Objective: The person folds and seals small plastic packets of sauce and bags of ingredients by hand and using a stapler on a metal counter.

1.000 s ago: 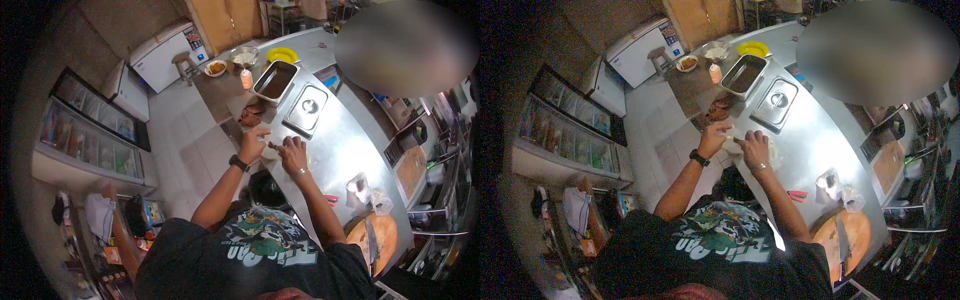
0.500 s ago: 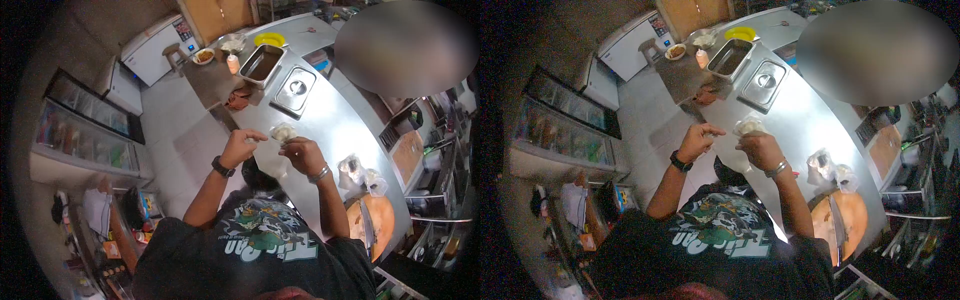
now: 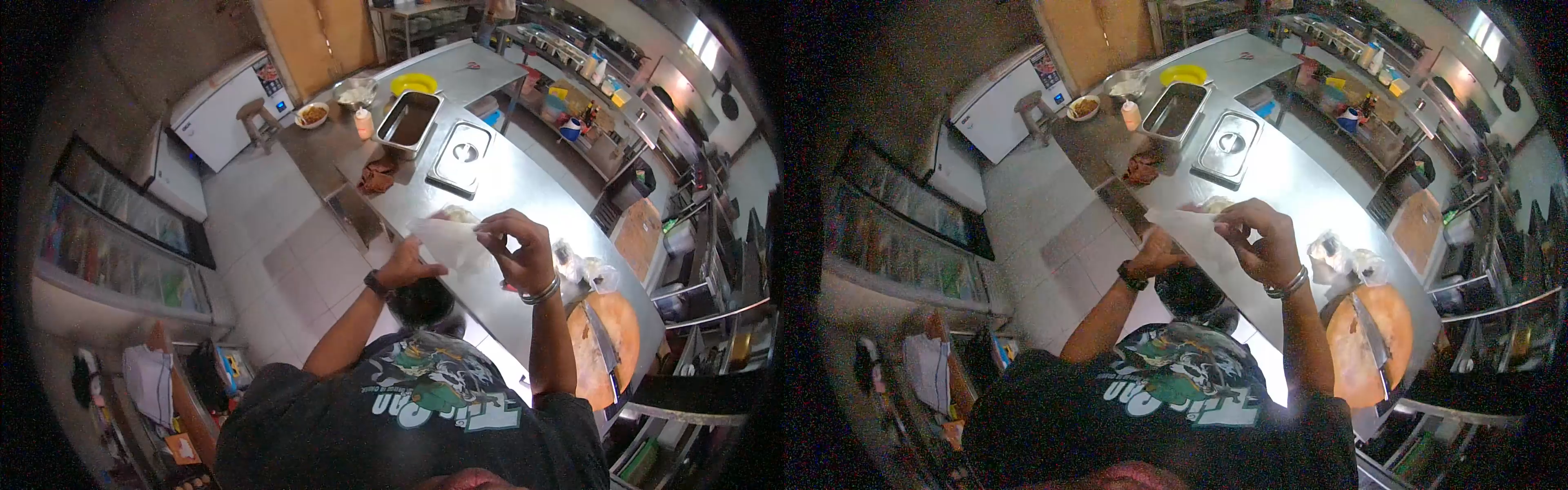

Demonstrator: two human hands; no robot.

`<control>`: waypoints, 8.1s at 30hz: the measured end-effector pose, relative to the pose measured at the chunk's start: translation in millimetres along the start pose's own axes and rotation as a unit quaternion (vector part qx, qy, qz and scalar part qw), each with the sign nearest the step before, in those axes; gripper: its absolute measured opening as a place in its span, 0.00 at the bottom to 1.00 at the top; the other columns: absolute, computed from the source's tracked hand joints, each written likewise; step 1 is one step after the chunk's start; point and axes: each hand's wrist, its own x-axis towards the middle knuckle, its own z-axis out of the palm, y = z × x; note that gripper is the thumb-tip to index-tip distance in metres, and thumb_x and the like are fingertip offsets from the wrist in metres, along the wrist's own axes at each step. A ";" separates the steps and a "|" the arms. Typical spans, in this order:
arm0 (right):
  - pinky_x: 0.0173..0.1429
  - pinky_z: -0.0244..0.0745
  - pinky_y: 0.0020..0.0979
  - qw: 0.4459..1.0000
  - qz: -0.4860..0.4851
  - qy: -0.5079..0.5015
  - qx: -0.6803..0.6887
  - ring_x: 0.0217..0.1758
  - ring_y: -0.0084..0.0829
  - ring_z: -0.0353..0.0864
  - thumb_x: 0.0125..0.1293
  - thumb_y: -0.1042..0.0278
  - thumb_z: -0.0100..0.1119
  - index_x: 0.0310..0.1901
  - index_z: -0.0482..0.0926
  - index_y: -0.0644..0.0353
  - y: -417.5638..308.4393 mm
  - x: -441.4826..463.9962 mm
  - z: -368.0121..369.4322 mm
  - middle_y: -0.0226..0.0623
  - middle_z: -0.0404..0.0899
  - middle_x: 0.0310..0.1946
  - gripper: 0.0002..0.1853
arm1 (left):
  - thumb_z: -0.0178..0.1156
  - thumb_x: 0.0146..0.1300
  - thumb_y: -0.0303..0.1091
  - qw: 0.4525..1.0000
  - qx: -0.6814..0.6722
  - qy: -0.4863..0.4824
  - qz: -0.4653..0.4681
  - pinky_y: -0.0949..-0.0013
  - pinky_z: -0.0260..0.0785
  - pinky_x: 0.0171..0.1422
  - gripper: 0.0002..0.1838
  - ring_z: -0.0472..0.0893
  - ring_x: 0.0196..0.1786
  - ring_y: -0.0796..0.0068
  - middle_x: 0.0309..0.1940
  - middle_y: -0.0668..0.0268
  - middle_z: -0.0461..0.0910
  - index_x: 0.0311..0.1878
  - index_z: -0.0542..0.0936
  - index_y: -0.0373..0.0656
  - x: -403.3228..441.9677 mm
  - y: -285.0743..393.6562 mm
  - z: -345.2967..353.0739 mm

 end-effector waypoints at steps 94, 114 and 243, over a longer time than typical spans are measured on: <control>0.41 0.78 0.30 0.910 0.361 0.178 -0.096 0.36 0.32 0.83 0.50 0.78 0.72 0.49 0.84 0.59 64.5 -276.2 -105.2 0.39 0.84 0.36 0.22 | 0.71 0.57 0.29 0.973 -0.003 -0.209 -0.095 0.65 0.76 0.50 0.18 0.84 0.41 0.68 0.37 0.59 0.86 0.51 0.85 0.40 3.5 46.9 205.9; 0.40 0.75 0.30 0.889 0.446 0.102 -0.006 0.32 0.30 0.80 0.65 0.71 0.65 0.41 0.81 0.65 105.3 -292.3 -103.5 0.35 0.79 0.30 0.07 | 0.62 0.67 0.30 0.958 -0.063 -0.156 -0.231 0.69 0.69 0.38 0.05 0.79 0.32 0.74 0.29 0.64 0.80 0.38 0.82 0.38 -20.6 18.1 232.0; 0.68 0.71 0.40 0.915 0.342 0.212 0.016 0.65 0.42 0.74 0.45 0.67 0.81 0.72 0.59 0.56 173.8 -316.6 -48.6 0.47 0.71 0.64 0.53 | 0.79 0.49 0.30 0.970 -0.131 -0.058 -0.194 0.65 0.75 0.60 0.35 0.80 0.56 0.70 0.55 0.62 0.79 0.59 0.71 0.47 -58.7 -54.8 295.1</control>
